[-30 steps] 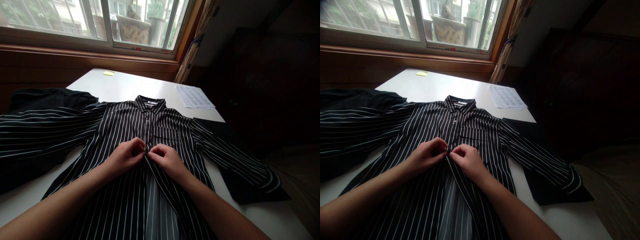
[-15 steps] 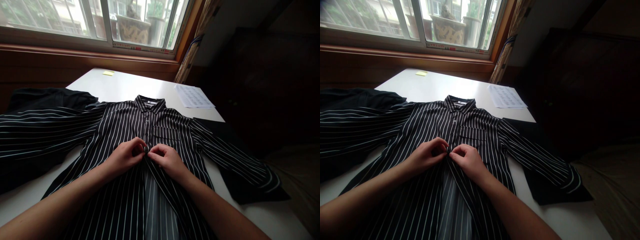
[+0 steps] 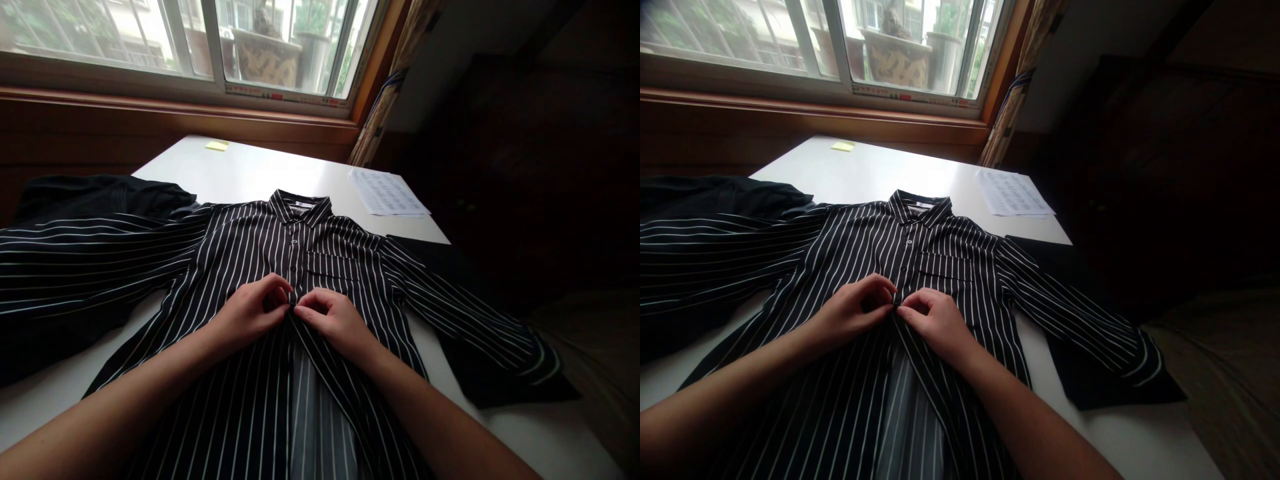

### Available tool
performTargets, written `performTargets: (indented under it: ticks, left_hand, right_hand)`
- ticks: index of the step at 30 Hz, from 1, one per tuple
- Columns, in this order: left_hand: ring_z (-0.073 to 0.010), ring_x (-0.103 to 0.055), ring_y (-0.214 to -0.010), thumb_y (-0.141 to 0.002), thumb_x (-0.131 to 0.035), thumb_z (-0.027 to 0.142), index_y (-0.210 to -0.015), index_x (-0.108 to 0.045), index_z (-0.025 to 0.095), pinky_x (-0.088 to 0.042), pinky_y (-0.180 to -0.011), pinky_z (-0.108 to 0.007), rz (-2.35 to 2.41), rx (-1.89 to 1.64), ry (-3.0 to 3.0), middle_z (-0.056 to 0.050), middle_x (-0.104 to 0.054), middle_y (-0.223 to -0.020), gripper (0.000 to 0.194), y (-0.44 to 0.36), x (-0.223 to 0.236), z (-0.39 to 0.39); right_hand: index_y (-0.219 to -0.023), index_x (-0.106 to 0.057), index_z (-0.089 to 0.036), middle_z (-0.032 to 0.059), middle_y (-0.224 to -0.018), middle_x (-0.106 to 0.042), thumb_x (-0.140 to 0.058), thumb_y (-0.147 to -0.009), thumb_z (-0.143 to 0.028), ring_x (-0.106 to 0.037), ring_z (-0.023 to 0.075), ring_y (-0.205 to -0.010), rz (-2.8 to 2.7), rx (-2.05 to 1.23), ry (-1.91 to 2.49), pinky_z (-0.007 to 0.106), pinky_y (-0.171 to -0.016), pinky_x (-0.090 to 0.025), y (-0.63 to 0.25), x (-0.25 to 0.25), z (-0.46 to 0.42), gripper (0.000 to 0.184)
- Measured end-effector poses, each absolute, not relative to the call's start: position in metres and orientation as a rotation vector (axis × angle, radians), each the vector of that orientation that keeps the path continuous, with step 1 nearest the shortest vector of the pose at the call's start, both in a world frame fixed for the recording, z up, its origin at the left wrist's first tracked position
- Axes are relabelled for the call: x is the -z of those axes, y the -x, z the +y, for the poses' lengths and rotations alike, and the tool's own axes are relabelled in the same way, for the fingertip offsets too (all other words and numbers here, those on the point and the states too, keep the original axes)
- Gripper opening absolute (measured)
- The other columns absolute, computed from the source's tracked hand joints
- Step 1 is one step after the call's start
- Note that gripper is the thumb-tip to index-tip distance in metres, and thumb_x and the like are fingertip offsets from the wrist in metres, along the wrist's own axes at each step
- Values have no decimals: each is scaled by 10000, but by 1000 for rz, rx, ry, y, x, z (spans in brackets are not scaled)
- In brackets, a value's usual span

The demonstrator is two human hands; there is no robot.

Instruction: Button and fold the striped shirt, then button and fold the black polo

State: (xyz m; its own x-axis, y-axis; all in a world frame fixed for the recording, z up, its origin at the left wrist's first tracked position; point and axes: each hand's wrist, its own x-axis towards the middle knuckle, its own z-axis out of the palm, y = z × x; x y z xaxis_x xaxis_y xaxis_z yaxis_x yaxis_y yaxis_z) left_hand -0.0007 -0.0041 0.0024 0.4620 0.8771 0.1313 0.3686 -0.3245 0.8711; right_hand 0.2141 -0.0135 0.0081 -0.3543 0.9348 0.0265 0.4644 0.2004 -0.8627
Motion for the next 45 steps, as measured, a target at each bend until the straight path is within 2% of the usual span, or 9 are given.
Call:
performTargets:
  ticks: [7, 14, 18, 21, 26, 32, 35, 39, 45]
  left_hand:
    - [-133, -670, -792, -887, -627, 185, -1095, -602, 213, -529, -730, -262, 1013, -800, -1877, 12, -696, -873, 211, 2, -4, -5]
    - [-142, -666, -785, -901, -622, 206, -1085, -601, 211, -537, -729, -280, 1072, -783, -1957, 5, -693, -869, 186, 3, -3, -4]
    - [-177, -624, -868, -898, -617, 188, -1059, -613, 209, -528, -801, -345, 1127, -792, -2208, -23, -667, -941, 162, 8, 2, -2]
    - [-215, -573, -953, -905, -611, 186, -1085, -628, 211, -510, -865, -407, 1116, -722, -2409, -49, -642, -1018, 182, 12, 3, -1]
    - [-255, -513, -1092, -924, -614, 204, -1221, -617, 229, -496, -945, -457, 1069, -596, -2570, -84, -588, -1164, 298, 17, 3, -2]
    - [-250, -488, -1099, -947, -586, 202, -1322, -603, 307, -507, -956, -456, 967, -562, -2680, -81, -555, -1202, 389, 18, 4, -4]
    - [-253, -487, -1083, -958, -554, 188, -1355, -592, 353, -520, -932, -460, 943, -536, -2753, -84, -555, -1213, 431, 19, 3, -3]
    - [-263, -489, -1090, -949, -579, 215, -1293, -642, 393, -528, -914, -460, 879, -491, -2817, -72, -561, -1230, 393, 19, 1, -3]
    - [-247, -513, -1052, -936, -592, 203, -1292, -647, 381, -536, -885, -426, 835, -507, -2830, -71, -572, -1216, 402, 21, 2, -3]
  right_hand:
    - [-865, -719, -199, 9, -856, -693, -650, -928, -280, -640, 158, -819, -1892, -1002, 1320, 292, -755, -481, -213, -10, -15, 124]
    - [-942, -687, -211, 3, -886, -670, -664, -909, -230, -625, 150, -815, -1943, -882, 1292, 282, -739, -494, -214, -7, -15, 44]
    - [-974, -677, -223, 10, -896, -637, -668, -914, -251, -609, 158, -810, -2068, -774, 1284, 303, -763, -508, -220, -6, -13, 67]
    - [-1125, -672, -248, 31, -1015, -614, -689, -910, -297, -599, 155, -814, -2186, -726, 1264, 318, -789, -530, -225, -6, -12, 220]
    - [-1329, -621, -287, 65, -1138, -565, -746, -862, -413, -555, 237, -1071, -2413, -496, 1259, 427, -987, -486, -227, -4, -11, 500]
    - [-1449, -517, -323, 80, -1188, -535, -736, -808, -585, -507, 286, -1094, -2500, -421, 1386, 493, -987, -473, -228, -5, -14, 726]
    - [-1470, -492, -332, 89, -1210, -525, -735, -779, -635, -494, 306, -1107, -2512, -439, 1410, 516, -990, -465, -228, -6, -14, 793]
    - [-1487, -470, -328, 94, -1216, -518, -739, -766, -649, -490, 315, -1116, -2511, -441, 1424, 526, -993, -457, -228, -6, -14, 834]
    - [-1488, -460, -355, 84, -1211, -513, -744, -758, -653, -498, 307, -1114, -2501, -465, 1423, 518, -986, -462, -229, -4, -13, 837]
